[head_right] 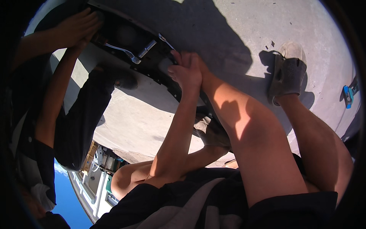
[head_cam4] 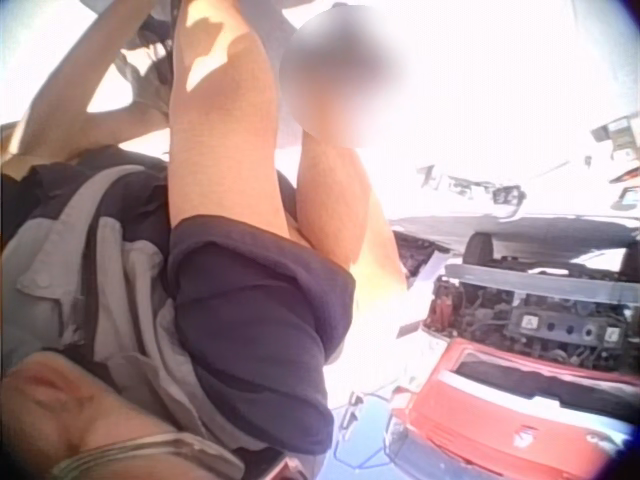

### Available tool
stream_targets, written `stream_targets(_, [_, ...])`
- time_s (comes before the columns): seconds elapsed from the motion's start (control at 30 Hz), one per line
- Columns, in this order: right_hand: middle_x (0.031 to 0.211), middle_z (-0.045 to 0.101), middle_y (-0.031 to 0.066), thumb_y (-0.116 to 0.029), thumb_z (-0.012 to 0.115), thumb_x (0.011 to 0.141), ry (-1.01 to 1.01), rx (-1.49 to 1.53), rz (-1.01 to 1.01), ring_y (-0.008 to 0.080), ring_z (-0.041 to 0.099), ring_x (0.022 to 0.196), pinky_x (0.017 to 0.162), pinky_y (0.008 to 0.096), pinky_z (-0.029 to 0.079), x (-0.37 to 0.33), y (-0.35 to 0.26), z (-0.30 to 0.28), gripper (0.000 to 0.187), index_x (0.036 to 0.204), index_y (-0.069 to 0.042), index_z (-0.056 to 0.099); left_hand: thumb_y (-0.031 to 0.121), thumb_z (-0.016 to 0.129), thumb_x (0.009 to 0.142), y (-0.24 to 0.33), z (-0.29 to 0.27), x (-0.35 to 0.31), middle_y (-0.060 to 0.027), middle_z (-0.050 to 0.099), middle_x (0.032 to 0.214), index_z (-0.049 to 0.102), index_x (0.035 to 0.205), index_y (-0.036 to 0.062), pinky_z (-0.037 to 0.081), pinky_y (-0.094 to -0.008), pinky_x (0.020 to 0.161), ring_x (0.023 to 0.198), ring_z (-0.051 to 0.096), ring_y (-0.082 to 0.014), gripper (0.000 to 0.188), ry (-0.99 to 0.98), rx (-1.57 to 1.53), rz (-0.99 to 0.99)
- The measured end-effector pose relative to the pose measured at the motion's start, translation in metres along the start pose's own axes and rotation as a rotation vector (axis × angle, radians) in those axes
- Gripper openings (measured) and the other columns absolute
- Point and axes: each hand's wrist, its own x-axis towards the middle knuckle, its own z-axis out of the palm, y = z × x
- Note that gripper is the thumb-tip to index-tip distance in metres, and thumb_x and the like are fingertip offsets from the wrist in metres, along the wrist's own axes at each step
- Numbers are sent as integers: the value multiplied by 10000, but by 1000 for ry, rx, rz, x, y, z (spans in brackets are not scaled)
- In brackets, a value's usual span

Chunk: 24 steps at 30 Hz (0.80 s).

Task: The person uses a socket wrench, a screwdriver, and an open-end wrench to remove bolts and nuts from a car bumper component while sitting on the ground.

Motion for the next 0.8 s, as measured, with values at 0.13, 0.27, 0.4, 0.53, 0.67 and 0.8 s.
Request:
stream_targets(0.13, [893,517,75,192,556,703,21,-450,-4,163,465,563,460,320,350,-7,-11,15,377,992,-33,466,440,677,809,-1,-2,-2,-339,352,1154,327,1058,-174,324,-517,992,1123,398,-461,749,4,20,-7])
stream_targets(0.27, [862,507,73,177,565,716,108,-428,-112,165,467,572,469,323,357,-4,1,11,359,1003,-19,477,448,677,807,1,8,3,-341,358,1146,326,1063,-176,326,-518,991,1122,395,-464,761,-24,44,24])
stream_targets(0.4, [832,497,71,162,575,729,78,-217,-122,167,469,580,477,326,365,5,4,-3,343,1015,-6,489,455,673,808,-1,6,5,-343,363,1142,320,1071,-182,332,-515,991,1126,395,-465,775,-20,69,2])
stream_targets(0.53, [796,482,69,141,591,744,45,-18,-85,173,466,587,490,330,375,12,9,-14,321,1026,14,506,454,672,808,2,9,5,-343,362,1144,317,1075,-184,334,-514,990,1128,395,-465,777,-28,63,-1])
stream_targets(0.67, [747,460,68,106,616,767,-57,-36,42,187,447,587,502,344,389,13,-4,-22,276,1018,32,528,453,671,808,0,1,7,-344,362,1146,314,1078,-185,337,-513,990,1130,395,-465,780,-25,68,3])
stream_targets(0.8, [730,453,70,99,615,774,-190,245,62,197,454,594,510,370,407,22,10,-49,225,972,23,541,452,670,808,1,6,6,-344,361,1148,312,1082,-187,339,-512,989,1132,394,-466,783,-38,64,16])
